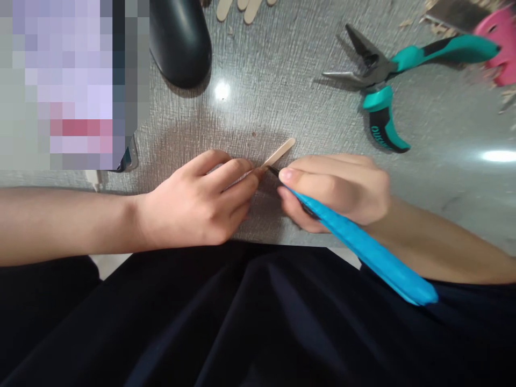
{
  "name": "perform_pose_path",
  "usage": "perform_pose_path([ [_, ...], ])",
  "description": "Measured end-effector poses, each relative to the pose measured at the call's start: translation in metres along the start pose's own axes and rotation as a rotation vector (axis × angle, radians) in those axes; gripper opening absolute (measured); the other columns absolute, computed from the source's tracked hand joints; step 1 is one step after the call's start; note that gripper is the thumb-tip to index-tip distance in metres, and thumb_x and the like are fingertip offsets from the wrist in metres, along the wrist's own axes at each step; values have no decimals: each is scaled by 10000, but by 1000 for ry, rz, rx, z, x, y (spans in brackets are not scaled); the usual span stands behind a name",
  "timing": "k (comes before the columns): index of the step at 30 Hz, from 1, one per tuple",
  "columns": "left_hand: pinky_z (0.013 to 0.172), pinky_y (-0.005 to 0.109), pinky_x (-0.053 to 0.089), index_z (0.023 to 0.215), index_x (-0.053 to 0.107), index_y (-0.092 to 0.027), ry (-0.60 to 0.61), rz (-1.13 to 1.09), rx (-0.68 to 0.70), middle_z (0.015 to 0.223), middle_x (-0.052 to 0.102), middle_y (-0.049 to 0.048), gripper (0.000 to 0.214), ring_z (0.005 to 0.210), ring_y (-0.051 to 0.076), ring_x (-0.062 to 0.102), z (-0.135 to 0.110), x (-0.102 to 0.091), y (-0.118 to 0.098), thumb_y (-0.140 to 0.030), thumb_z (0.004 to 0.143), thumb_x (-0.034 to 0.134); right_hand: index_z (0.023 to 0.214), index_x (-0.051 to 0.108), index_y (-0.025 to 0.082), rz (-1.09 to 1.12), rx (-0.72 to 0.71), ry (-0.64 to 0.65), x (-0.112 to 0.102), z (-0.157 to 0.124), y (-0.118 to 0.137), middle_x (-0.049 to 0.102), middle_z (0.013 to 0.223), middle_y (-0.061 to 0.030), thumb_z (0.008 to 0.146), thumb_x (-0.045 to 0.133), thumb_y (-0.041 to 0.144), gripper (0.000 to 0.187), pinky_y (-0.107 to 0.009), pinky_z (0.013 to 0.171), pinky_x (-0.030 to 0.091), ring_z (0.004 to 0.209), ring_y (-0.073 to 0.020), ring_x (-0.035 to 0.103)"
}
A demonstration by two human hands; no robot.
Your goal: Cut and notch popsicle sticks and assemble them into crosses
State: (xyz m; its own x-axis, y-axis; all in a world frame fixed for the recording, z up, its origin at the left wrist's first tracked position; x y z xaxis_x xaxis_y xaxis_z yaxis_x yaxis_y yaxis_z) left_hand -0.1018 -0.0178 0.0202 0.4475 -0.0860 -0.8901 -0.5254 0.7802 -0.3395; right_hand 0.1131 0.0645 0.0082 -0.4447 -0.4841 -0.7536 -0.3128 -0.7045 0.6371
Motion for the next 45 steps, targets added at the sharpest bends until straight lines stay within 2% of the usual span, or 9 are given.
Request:
perform_pose_path([
  [3,857,455,666,1121,827,-108,-9,43,41,1282,858,158,213,1153,294,791,3,-2,0,-191,1182,640,1216,618,309,-65,-194,-108,-1,12,15,740,788,69,1061,659,132,239,-266,542,564,565,-124,642],
  [10,817,430,690,1098,828,-78,-1,94,52,1191,868,147,212,1079,282,816,8,-4,-1,-228,1172,697,1210,644,307,-61,-202,-167,-2,8,7,819,867,52,1086,691,223,157,-271,577,618,649,-146,767],
  [12,845,428,705,1077,832,-111,19,123,63,1188,868,124,238,1099,272,819,8,-4,-2,-248,1187,671,1123,651,304,-14,-135,-118,-9,4,-1,802,861,39,1086,706,266,76,-289,565,608,669,-162,774],
  [15,896,435,722,1056,831,-136,35,137,73,1188,862,108,276,1132,271,821,8,-4,0,-286,1200,650,952,566,306,59,18,81,-9,0,-11,714,784,46,1067,729,285,201,-302,508,553,571,-142,670],
  [17,890,444,722,1051,823,-130,34,117,72,1188,856,118,295,1119,276,823,8,-4,0,-317,1202,653,1017,584,309,55,-41,96,-6,-3,-5,751,827,48,1068,732,242,171,-296,620,643,620,-147,723],
  [21,902,464,721,1040,808,-122,10,72,48,1200,848,137,294,1155,296,825,6,-2,1,-316,1202,659,1173,660,314,37,14,-123,4,-8,0,728,770,47,1122,632,243,92,-336,647,653,626,-175,726],
  [25,928,485,717,1052,807,-126,-14,56,14,1234,845,140,284,1199,303,814,4,2,0,-293,1209,639,1040,670,308,82,116,-52,14,-10,-2,662,690,35,1125,617,301,101,-360,672,662,605,-187,703],
  [31,902,482,708,1074,798,-86,-41,37,13,1231,845,166,270,1161,313,820,3,3,-1,-282,1199,661,1315,655,361,35,-43,-137,0,-1,6,766,797,75,1076,694,196,293,-325,624,661,592,-175,714],
  [45,976,506,679,1102,799,-161,29,-34,-25,1300,838,140,196,1254,308,794,-1,5,1,-271,1180,657,1327,659,335,76,-72,-190,5,1,4,626,695,96,1081,677,192,285,-311,577,603,526,-164,601],
])
Point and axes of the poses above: each hand's wrist, its own z-axis towards the middle knuckle, its own x-axis out of the palm, y = z × x, the point moved 5 cm from there along z, towards the middle knuckle
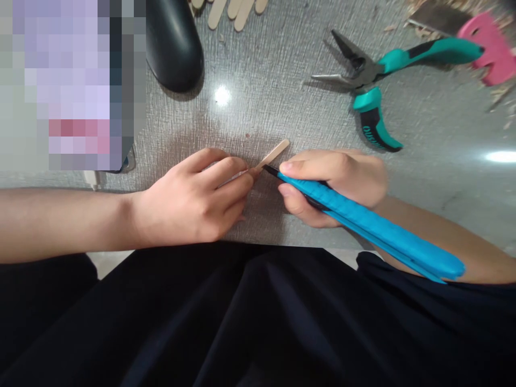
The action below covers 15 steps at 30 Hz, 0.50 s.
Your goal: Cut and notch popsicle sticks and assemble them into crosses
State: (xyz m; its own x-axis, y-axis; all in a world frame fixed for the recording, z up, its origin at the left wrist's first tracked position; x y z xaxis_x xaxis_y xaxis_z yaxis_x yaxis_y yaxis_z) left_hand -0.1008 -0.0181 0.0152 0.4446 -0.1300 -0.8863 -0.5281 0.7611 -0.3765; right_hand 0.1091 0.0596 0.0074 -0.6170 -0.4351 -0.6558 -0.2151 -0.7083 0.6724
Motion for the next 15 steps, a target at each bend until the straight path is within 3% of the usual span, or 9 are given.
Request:
perform_pose_path([
  [4,958,490,690,1063,802,-155,-35,67,18,1282,846,134,230,1241,298,798,2,-1,-1,-269,1188,646,1309,637,361,-25,-57,16,-3,6,3,689,743,100,1069,690,186,302,-283,579,623,541,-152,641],
  [10,899,431,713,999,806,-146,-21,145,87,1207,864,113,296,1114,270,817,7,-5,-1,-318,1191,662,1411,609,444,-54,7,77,-5,4,4,776,844,97,1065,701,184,443,-316,622,663,623,-175,749],
  [15,879,427,712,970,794,-139,-25,147,86,1170,860,123,290,1078,270,816,8,-9,-1,-291,1184,669,1356,613,367,-97,-28,74,-7,8,10,799,864,74,1067,701,148,373,-310,613,667,619,-169,744],
])
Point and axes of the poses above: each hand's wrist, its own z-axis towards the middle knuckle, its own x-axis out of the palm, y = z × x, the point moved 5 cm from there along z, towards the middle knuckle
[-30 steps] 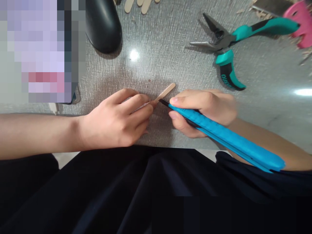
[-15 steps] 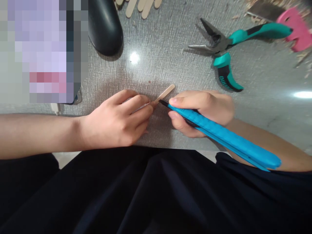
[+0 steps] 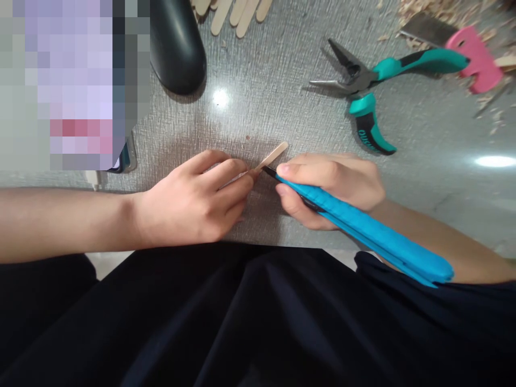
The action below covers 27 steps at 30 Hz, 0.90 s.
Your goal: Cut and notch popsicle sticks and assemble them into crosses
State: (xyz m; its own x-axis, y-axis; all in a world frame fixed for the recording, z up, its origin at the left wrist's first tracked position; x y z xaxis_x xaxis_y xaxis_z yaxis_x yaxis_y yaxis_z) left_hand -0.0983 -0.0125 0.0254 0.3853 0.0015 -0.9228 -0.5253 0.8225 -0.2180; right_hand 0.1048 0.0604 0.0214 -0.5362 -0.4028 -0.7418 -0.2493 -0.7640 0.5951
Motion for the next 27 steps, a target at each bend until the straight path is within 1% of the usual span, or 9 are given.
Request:
perform_pose_path([
  [4,909,425,706,990,798,-139,2,-13,-7,1164,860,110,260,1083,267,805,0,0,0,-263,1180,671,1211,636,283,15,-110,3,4,5,6,755,789,75,1091,668,110,213,-248,570,586,580,-120,676],
  [7,921,438,692,990,795,-136,-2,-27,-2,1178,854,123,258,1104,270,795,0,1,0,-262,1181,674,1166,649,285,34,-85,-10,7,6,4,746,777,82,1104,647,100,195,-253,600,581,588,-118,669],
  [11,883,451,667,989,789,-134,-6,-26,-9,1178,846,135,282,1095,281,790,0,1,1,-300,1187,677,1232,642,284,15,-87,-51,9,1,-2,765,810,61,1060,685,143,226,-275,585,585,605,-145,705],
  [14,869,458,658,1041,806,-122,18,-33,-3,1198,846,144,289,1105,293,792,-1,2,2,-340,1190,687,1242,659,294,22,-59,-83,10,-7,-7,787,814,59,1095,677,247,155,-284,589,604,642,-160,763],
  [16,890,470,656,1096,820,-120,33,-43,-1,1231,845,150,277,1143,302,789,-2,3,2,-341,1192,684,1195,691,290,3,25,-97,10,-12,-12,787,818,39,1142,637,338,90,-301,581,612,625,-165,754],
  [19,922,488,670,1123,827,-103,37,-43,-1,1250,845,163,271,1173,317,789,-3,3,3,-335,1182,701,1163,713,294,-3,120,-99,7,-17,-16,754,768,35,1125,663,391,116,-323,563,612,567,-174,711],
  [20,918,487,674,1123,829,-102,36,-41,0,1255,846,164,272,1173,318,793,-3,3,3,-339,1179,708,1202,715,307,10,121,-92,6,-17,-15,752,760,46,1103,699,369,119,-325,576,621,577,-182,724],
  [24,899,477,683,1122,834,-118,26,-41,0,1285,852,157,272,1173,310,807,-3,4,2,-352,1181,710,1385,692,362,57,101,-36,5,-15,-11,792,810,60,1081,757,272,323,-342,655,668,685,-221,801],
  [27,890,477,689,1110,831,-107,13,-43,7,1283,854,165,274,1166,316,816,-3,4,2,-343,1179,710,1384,676,355,47,93,-28,5,-13,-9,782,788,63,1089,749,262,318,-351,634,660,671,-229,805],
])
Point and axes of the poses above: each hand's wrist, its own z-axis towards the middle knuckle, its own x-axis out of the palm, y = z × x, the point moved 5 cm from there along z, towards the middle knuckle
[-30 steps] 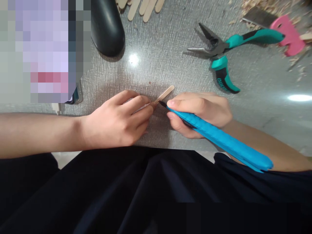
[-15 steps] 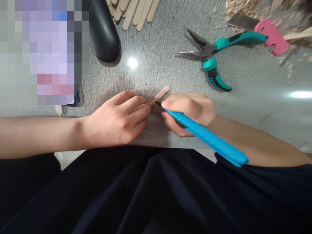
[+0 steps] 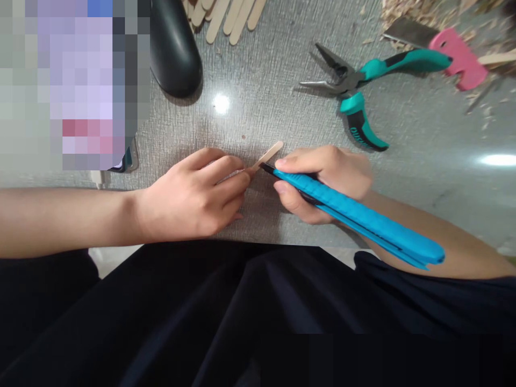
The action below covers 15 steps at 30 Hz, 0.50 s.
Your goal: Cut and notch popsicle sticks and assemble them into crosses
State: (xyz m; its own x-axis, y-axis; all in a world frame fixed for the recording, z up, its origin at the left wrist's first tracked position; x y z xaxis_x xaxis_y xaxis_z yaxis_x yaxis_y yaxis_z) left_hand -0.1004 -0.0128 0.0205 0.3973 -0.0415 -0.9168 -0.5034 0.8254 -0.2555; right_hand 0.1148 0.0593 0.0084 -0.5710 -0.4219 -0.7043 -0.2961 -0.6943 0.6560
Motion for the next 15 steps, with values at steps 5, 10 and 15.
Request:
perform_pose_path([
  [5,952,511,693,1159,824,-134,5,-84,-52,1324,842,161,235,1243,326,802,-4,3,2,-324,1183,689,1358,648,346,-53,-12,21,1,0,-2,789,792,57,1126,700,321,239,-363,630,675,678,-229,819],
  [10,945,494,695,1145,820,-136,-3,-58,-41,1303,841,149,224,1240,313,801,-4,3,1,-306,1184,680,1341,649,336,-71,-59,31,2,2,-3,809,827,51,1126,699,342,221,-353,602,658,676,-216,815],
  [15,901,471,696,1111,815,-88,-40,-17,4,1264,845,168,261,1175,309,812,-1,0,0,-302,1185,685,1299,685,314,20,-72,-33,-1,5,2,747,735,88,1083,735,208,246,-311,633,666,628,-187,789],
])
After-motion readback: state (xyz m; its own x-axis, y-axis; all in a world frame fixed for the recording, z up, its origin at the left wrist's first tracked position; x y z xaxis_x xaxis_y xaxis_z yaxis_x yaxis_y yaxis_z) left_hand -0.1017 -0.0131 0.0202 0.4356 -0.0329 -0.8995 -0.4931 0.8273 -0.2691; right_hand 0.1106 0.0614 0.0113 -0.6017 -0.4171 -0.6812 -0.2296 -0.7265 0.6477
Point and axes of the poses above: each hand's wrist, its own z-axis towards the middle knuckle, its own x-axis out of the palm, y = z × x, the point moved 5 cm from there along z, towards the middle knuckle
